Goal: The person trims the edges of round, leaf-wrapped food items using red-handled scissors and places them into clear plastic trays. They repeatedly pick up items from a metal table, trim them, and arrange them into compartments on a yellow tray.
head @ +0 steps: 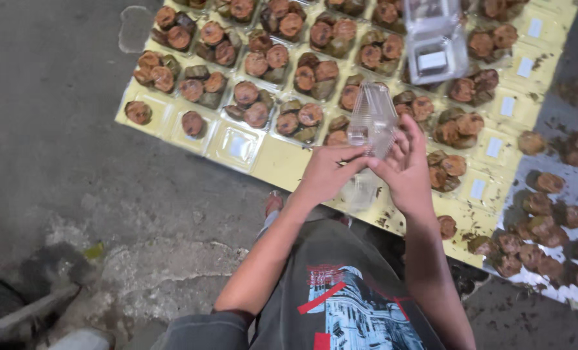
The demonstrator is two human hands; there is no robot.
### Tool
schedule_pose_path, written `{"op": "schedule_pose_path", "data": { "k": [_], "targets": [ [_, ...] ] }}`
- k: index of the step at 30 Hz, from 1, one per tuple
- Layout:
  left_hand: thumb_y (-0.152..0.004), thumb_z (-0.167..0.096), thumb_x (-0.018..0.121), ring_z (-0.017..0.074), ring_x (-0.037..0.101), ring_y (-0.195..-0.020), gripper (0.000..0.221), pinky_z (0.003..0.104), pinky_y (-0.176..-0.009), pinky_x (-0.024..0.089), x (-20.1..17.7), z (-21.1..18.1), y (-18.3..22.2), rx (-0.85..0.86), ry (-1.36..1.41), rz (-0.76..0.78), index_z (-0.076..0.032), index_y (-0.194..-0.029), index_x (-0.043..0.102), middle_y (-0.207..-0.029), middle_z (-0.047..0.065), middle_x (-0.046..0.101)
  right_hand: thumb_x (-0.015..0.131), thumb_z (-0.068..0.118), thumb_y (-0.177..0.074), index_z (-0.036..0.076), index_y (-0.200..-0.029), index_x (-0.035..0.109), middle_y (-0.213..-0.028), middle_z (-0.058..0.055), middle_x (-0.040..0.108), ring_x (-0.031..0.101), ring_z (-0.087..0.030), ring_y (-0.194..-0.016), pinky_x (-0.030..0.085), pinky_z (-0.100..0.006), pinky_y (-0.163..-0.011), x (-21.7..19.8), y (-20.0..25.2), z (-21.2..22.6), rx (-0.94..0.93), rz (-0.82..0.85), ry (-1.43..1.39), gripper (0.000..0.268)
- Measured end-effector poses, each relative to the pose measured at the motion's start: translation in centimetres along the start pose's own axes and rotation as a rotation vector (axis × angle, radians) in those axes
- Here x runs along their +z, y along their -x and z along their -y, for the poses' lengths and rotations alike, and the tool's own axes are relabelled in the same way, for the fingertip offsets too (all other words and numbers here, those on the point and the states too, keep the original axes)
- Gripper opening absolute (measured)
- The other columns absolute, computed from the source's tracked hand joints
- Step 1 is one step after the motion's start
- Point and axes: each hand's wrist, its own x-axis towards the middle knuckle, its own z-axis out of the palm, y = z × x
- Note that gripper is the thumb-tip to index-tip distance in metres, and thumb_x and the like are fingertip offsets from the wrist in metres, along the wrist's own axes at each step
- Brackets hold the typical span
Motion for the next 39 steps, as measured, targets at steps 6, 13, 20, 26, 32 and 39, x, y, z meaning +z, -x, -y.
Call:
{"op": "schedule_pose_path", "data": {
  "k": [6,13,20,26,32,39],
  "targets": [
    [-0.093,-0.021,0.075,0.0230,0.077,-0.098,0.030,0.031,-0.089,0.059,-1.5,0.2,1.0,0.163,0.036,0.055,-0.005,-0.119,0.075,-0.109,0.013,0.078,0.071,-0.001,-0.090,0.003,-0.164,0.022,-0.152,-0.019,0.047,0.054,-0.027,-0.135,0.052,-0.039,-0.106,1.0,0.0,0.4,0.090,0.073,-0.053,0.089],
    [-0.093,-0.020,0.075,0.0217,0.078,-0.094,0.029,0.030,-0.085,0.059,-2.1,-0.1,2.4,0.106,0.050,0.035,-0.005,-0.118,0.075,-0.106,0.013,0.079,0.071,0.000,-0.093,0.000,-0.159,0.028,-0.152,-0.019,0.048,0.054,-0.028,-0.138,0.050,-0.040,-0.112,1.0,0.1,-0.1,0.035,0.125,0.023,0.079],
    [-0.095,-0.017,0.074,0.0198,0.076,-0.092,0.026,0.028,-0.083,0.058,-2.3,-0.1,3.0,0.104,0.075,0.004,-0.004,-0.117,0.075,-0.103,0.012,0.079,0.072,-0.005,-0.092,-0.001,-0.155,0.032,-0.140,-0.017,0.051,0.058,-0.024,-0.128,0.053,-0.036,-0.105,1.4,0.3,-1.0,-0.001,0.061,-0.012,0.075],
    [-0.096,-0.017,0.074,0.0215,0.078,-0.092,0.023,0.029,-0.082,0.059,-1.3,-0.4,3.2,0.165,-0.006,-0.075,-0.003,-0.115,0.075,-0.106,0.014,0.078,0.073,-0.009,-0.087,0.000,-0.153,0.029,-0.141,-0.018,0.050,0.058,-0.023,-0.125,0.054,-0.034,-0.102,1.2,1.0,-0.8,-0.042,0.005,0.242,0.080],
    [-0.095,-0.013,0.073,0.0233,0.078,-0.087,0.021,0.030,-0.079,0.059,0.2,-1.0,3.1,0.111,-0.001,-0.166,-0.003,-0.114,0.076,-0.105,0.016,0.078,0.076,-0.006,-0.092,0.004,-0.138,0.044,-0.143,-0.016,0.051,0.061,-0.022,-0.125,0.057,-0.035,-0.102,1.6,1.5,-0.1,-0.143,-0.081,0.158,0.057],
    [-0.096,-0.013,0.072,0.0270,0.078,-0.092,0.024,0.031,-0.081,0.060,1.0,-1.5,3.0,0.146,-0.046,-0.182,0.002,-0.115,0.073,-0.106,0.017,0.077,0.072,0.005,-0.093,0.000,-0.111,0.074,-0.141,-0.019,0.063,0.066,-0.025,-0.123,0.054,-0.033,-0.103,2.0,2.8,1.9,-0.136,-0.117,0.572,0.018]
  ]
}}
